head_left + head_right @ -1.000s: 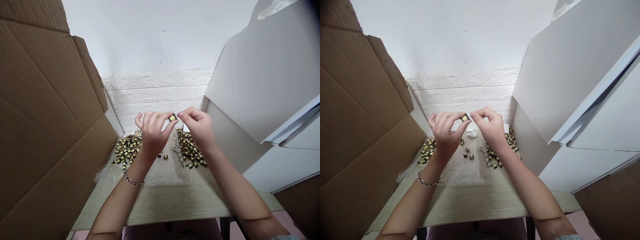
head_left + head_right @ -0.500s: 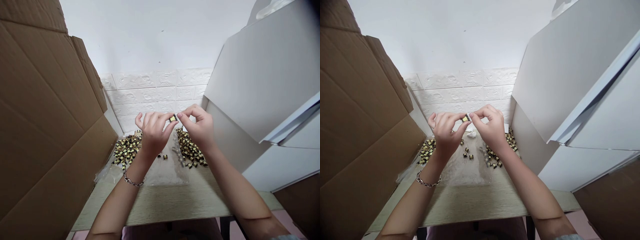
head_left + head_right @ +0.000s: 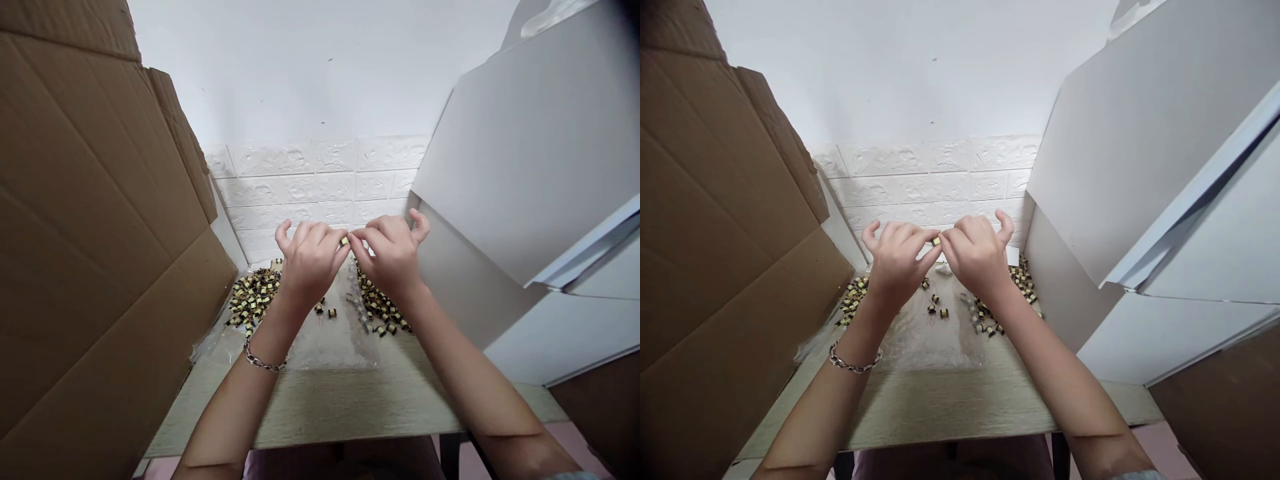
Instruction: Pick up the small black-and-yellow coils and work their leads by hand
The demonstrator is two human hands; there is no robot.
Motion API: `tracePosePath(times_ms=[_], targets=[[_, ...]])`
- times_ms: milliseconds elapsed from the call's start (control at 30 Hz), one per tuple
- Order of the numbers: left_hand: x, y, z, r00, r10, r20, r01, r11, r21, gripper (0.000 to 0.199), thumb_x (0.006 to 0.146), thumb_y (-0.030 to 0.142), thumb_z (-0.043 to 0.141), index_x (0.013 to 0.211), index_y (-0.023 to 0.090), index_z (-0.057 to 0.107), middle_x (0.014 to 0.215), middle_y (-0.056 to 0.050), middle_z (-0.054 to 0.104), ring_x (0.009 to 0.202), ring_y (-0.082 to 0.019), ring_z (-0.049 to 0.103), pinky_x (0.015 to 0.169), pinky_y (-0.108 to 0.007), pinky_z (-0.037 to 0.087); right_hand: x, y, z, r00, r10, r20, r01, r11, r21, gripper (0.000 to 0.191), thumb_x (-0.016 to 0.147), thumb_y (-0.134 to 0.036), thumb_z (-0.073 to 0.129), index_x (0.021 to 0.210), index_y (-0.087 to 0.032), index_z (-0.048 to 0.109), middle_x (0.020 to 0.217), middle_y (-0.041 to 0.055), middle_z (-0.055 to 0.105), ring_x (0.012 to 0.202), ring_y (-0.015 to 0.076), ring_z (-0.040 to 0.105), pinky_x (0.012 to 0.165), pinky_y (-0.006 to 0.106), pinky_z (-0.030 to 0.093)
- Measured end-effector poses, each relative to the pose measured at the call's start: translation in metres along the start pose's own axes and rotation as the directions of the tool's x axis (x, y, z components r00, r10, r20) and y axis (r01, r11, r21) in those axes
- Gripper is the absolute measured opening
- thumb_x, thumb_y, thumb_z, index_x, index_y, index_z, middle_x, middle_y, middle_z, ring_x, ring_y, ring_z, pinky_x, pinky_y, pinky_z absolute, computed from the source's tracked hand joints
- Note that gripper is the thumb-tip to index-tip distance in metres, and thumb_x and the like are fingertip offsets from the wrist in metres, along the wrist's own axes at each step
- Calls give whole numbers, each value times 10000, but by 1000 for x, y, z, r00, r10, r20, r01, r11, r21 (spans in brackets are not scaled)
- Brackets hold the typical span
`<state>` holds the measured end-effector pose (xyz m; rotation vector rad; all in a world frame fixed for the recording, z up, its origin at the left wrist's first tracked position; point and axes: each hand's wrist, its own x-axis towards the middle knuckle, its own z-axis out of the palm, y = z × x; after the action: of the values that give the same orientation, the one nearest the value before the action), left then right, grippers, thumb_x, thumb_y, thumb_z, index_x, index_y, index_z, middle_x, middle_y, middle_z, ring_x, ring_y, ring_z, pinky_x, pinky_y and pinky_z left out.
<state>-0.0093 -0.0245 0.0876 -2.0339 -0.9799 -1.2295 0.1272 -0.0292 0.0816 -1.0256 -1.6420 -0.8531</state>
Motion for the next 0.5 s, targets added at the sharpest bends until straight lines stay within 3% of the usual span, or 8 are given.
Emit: tracePosePath(times_ms=[233, 500], targets=[[-2, -9, 5, 993, 19, 120, -21, 1000, 16, 129, 766, 309, 480, 813, 241, 578, 721, -13, 602, 788, -185, 492, 900, -451, 155, -3, 5, 9, 974, -190, 122, 194, 981, -20, 168, 806, -201, 401, 737, -247, 547, 703, -31, 548, 688, 113, 451, 912, 345, 161], [-1, -10, 4, 992, -48, 118, 48, 999, -2, 145, 759, 332, 488, 825, 250, 587, 753, -18, 610, 799, -191, 491, 866, -442, 183, 0, 1, 3, 976, -174, 130, 166, 984, 71, 167, 813, -222, 403, 727, -242, 545, 714, -28, 552, 693, 110, 466, 910, 357, 179]])
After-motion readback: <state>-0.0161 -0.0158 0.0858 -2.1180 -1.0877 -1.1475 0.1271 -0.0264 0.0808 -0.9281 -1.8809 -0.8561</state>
